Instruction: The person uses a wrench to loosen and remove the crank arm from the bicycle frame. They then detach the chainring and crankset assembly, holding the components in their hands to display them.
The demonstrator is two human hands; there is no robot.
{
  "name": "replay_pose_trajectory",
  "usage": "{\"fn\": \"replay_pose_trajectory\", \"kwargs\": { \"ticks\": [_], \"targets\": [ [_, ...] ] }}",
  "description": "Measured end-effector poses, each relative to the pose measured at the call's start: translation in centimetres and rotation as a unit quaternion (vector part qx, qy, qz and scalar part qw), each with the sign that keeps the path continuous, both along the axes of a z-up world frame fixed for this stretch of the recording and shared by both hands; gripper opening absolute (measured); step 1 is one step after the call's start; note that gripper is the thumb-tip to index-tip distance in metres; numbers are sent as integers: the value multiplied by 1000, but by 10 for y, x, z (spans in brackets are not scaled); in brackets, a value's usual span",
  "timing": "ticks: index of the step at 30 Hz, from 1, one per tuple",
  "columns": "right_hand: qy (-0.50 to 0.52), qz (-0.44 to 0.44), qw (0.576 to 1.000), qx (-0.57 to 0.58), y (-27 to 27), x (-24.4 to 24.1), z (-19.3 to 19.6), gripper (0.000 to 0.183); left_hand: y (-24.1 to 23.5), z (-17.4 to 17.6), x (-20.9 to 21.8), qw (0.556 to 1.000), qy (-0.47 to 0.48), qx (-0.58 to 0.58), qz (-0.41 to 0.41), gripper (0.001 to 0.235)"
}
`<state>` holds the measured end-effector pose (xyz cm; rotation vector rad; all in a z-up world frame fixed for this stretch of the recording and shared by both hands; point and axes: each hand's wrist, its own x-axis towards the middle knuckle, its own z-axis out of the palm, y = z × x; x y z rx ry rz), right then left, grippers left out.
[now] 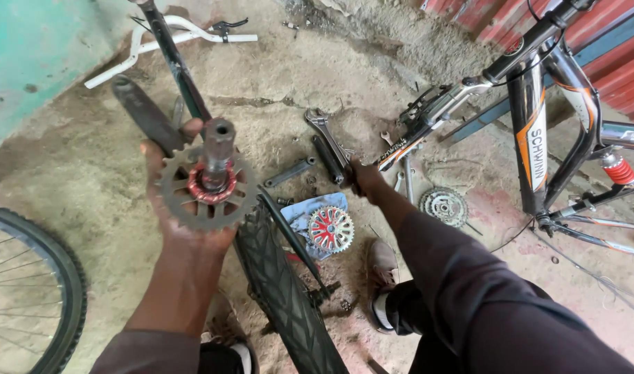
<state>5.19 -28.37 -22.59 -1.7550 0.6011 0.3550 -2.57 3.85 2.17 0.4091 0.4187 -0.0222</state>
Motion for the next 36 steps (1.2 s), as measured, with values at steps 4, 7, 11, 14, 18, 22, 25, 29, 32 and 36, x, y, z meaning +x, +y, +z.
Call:
{"fn": "replay_pose_trajectory", "kwargs": {
  "ticks": [4, 7, 11, 14, 18, 22, 25, 29, 32, 36],
  "targets": [
    [102, -50, 988, 101, -13, -26, -107, 57, 15, -13, -5, 967, -216, -112, -78, 53],
    [148, -118, 979, 73, -20, -43, -162, 61, 21, -12, -6, 987, -113, -71, -85, 63],
    [190, -175, 965, 54, -9, -47, -182, 62, 8, 14, -10, 998, -17, -4, -62, 78],
    [165, -263, 944, 113, 3, -39, -194, 49, 13, -7, -6, 953, -274, -10, -127, 53],
    [166, -215, 958, 95, 12, -23, -200, 58, 17, -6, -12, 983, -163, -17, -86, 64],
    [163, -173, 971, 20, 18, -14, -198, 62, 20, -2, -15, 984, -156, -3, -87, 64],
    [170, -105, 977, -75, 14, -11, -196, 64, 21, 0, -15, 984, -152, 3, -87, 64],
    [183, -89, 947, -247, 1, -13, -202, 83, 20, 1, -15, 986, -146, 11, -82, 64],
    [159, -125, 950, -238, -9, -28, -181, 69, 18, 0, -13, 986, -145, 15, -78, 64],
    [64, -250, 943, -211, -18, -33, -203, 35, 17, 1, -11, 987, -141, 22, -73, 64]
  ]
}}
